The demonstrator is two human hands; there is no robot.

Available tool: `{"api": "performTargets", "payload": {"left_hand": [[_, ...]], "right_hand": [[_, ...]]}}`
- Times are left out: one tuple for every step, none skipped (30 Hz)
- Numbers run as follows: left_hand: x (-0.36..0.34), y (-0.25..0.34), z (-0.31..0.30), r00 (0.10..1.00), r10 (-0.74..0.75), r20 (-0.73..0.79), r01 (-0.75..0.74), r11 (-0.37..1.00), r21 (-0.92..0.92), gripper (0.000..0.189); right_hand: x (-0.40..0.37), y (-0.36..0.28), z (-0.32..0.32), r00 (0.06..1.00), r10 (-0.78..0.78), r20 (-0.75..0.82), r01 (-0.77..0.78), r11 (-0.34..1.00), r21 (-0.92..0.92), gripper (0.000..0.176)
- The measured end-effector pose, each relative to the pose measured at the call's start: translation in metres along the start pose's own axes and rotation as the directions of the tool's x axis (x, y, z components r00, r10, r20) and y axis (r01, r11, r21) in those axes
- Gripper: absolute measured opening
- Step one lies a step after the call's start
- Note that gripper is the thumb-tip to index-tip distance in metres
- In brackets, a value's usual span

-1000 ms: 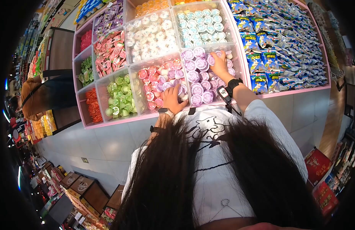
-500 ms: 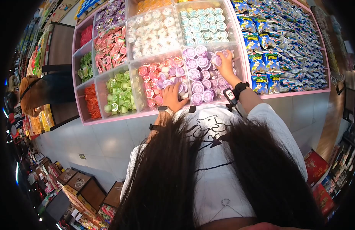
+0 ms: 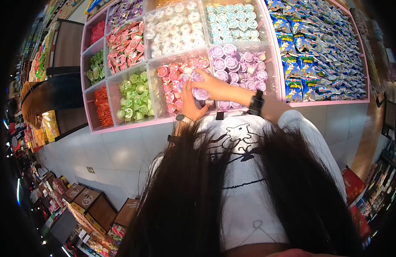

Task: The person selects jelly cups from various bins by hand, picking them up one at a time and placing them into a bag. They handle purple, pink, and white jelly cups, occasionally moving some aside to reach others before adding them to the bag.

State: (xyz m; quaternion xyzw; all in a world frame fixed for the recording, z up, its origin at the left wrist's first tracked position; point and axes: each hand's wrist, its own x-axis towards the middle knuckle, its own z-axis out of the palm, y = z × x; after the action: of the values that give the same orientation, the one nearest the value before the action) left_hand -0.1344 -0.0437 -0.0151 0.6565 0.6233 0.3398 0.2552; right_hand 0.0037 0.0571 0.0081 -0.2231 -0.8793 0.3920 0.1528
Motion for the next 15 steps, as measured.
{"api": "performTargets", "payload": {"left_hand": [[0.0, -0.002, 0.002, 0.998, -0.044, -0.046, 0.041, 0.996, -0.081, 0.095], [0.0, -0.005, 0.003, 0.996, -0.052, -0.077, 0.047, 0.996, -0.072, 0.095], [0.003, -0.006, 0.003, 0.993, -0.058, -0.106, 0.051, 0.997, -0.065, 0.095], [0.006, -0.008, 0.005, 0.989, -0.062, -0.135, 0.055, 0.997, -0.059, 0.095], [0.006, -0.015, 0.009, 0.986, -0.142, -0.092, 0.135, 0.988, -0.079, 0.097], [0.008, -0.02, 0.01, 0.988, -0.128, -0.083, 0.123, 0.99, -0.062, 0.095], [0.01, -0.024, 0.011, 0.991, -0.114, -0.073, 0.111, 0.993, -0.045, 0.093], [0.011, -0.028, 0.012, 0.993, -0.099, -0.062, 0.098, 0.995, -0.029, 0.091], [0.015, -0.029, 0.01, 0.997, -0.066, -0.039, 0.065, 0.998, -0.011, 0.091], [0.019, -0.029, 0.008, 0.999, -0.032, -0.015, 0.032, 0.999, 0.004, 0.09], [0.022, -0.029, 0.008, 1.0, 0.0, 0.01, 0.0, 1.0, 0.018, 0.089], [0.024, -0.033, 0.01, 1.0, 0.003, 0.024, -0.003, 0.999, 0.04, 0.089], [0.025, -0.039, 0.014, 0.999, 0.004, 0.038, -0.006, 0.998, 0.061, 0.088], [0.025, -0.044, 0.017, 0.999, 0.005, 0.052, -0.009, 0.997, 0.083, 0.088], [0.028, -0.042, 0.017, 0.998, -0.007, 0.057, 0.004, 0.998, 0.058, 0.087]], "right_hand": [[0.008, 0.004, 0.009, 0.998, 0.013, 0.063, -0.011, 0.999, -0.033, 0.059], [0.015, 0.008, 0.016, 0.988, 0.07, 0.14, -0.065, 0.997, -0.039, 0.059], [0.021, 0.009, 0.018, 0.968, 0.128, 0.214, -0.12, 0.992, -0.05, 0.059], [0.025, 0.009, 0.021, 0.94, 0.187, 0.285, -0.176, 0.982, -0.066, 0.06], [0.028, 0.009, 0.024, 0.924, 0.234, 0.303, -0.196, 0.969, -0.151, 0.058], [0.03, 0.005, 0.025, 0.905, 0.283, 0.316, -0.214, 0.948, -0.235, 0.057], [0.031, 0.003, 0.025, 0.885, 0.332, 0.326, -0.228, 0.921, -0.317, 0.056], [0.029, 0.005, 0.026, 0.899, 0.298, 0.319, -0.179, 0.918, -0.354, 0.056], [0.029, 0.008, 0.025, 0.912, 0.265, 0.313, -0.13, 0.911, -0.391, 0.056], [0.027, 0.01, 0.024, 0.922, 0.232, 0.309, -0.083, 0.9, -0.428, 0.056], [0.024, 0.014, 0.022, 0.948, 0.162, 0.274, -0.046, 0.922, -0.385, 0.053], [0.019, 0.015, 0.015, 0.968, 0.092, 0.235, -0.006, 0.94, -0.342, 0.05], [0.014, 0.014, 0.005, 0.981, 0.022, 0.193, 0.038, 0.953, -0.301, 0.046], [0.006, 0.014, -0.008, 0.997, 0.029, 0.07, -0.021, 0.992, -0.122, 0.041], [-0.005, 0.011, -0.028, 0.997, 0.058, -0.051, -0.055, 0.996, 0.064, 0.037]]}}
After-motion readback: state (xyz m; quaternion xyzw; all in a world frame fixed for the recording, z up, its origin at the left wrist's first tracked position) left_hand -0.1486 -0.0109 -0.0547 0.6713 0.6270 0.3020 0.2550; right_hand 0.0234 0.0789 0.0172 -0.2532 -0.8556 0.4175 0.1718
